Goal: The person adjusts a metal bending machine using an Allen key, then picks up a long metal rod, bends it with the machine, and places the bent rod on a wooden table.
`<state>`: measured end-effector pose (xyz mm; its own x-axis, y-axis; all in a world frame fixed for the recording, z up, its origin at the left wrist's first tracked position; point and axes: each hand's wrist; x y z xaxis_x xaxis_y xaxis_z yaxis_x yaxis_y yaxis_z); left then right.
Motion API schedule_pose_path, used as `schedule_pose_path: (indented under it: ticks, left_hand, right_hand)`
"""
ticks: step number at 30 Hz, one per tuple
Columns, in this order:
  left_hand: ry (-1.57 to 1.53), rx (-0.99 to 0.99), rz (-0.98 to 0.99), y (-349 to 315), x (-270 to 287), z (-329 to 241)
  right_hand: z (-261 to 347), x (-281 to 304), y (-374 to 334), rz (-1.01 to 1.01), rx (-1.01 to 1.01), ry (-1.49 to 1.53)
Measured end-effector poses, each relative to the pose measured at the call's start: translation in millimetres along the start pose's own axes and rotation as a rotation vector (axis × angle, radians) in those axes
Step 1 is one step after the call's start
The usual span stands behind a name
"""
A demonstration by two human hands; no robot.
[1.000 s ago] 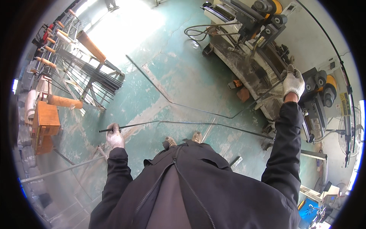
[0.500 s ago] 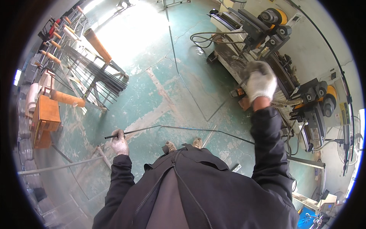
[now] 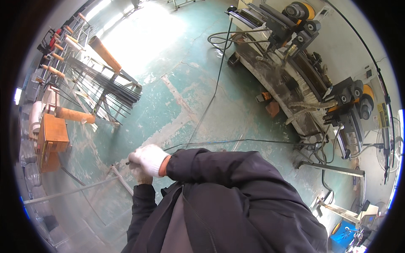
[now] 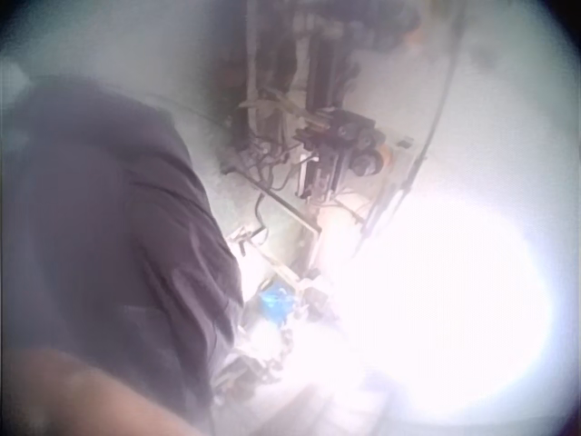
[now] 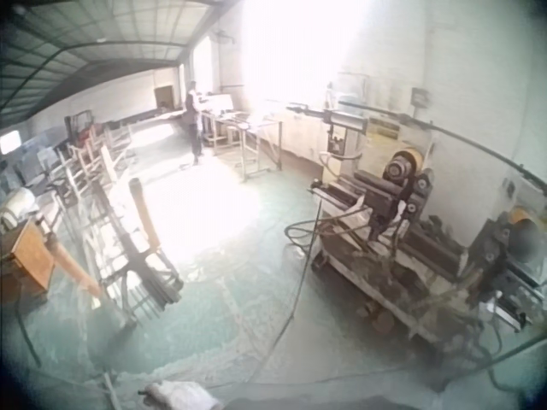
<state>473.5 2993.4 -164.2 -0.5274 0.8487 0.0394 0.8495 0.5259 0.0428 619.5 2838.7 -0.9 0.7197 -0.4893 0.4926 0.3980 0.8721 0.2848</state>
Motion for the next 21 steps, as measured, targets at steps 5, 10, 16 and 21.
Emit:
schedule_pose_path:
  ticks: [5,10,16,21]
  left_hand:
    - [1.083,-0.105,-0.006,-23.2,36.8,12.6]
    - [0.463,0.155,0.019,-50.3,23.7,-11.5]
    - [0.3,0.056,-0.151,-34.0,-2.7,-29.2]
    - [0.292,0.063,-0.214,-32.3,-1.8,-16.9]
  right_hand:
    - [2.3,-34.6,16.6,0.001,-0.037,0.054]
    - [-1.7,-14.7,23.5,-0.179,0.001,0.049]
    - [-10.5,88.1,31.6,-0.475,0.134,-0.169]
    - [-3.1,179.7,27.1,-0.649,0.084,-0.302]
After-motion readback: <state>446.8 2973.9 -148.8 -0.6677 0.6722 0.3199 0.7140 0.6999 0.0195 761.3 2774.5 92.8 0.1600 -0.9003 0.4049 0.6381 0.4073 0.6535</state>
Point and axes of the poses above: each hand's wrist, its own y-axis towards the middle knuckle, its own x-axis out of the back of the hand, z = x × y, and after that the axes turned 8 degrees about z, right-handed
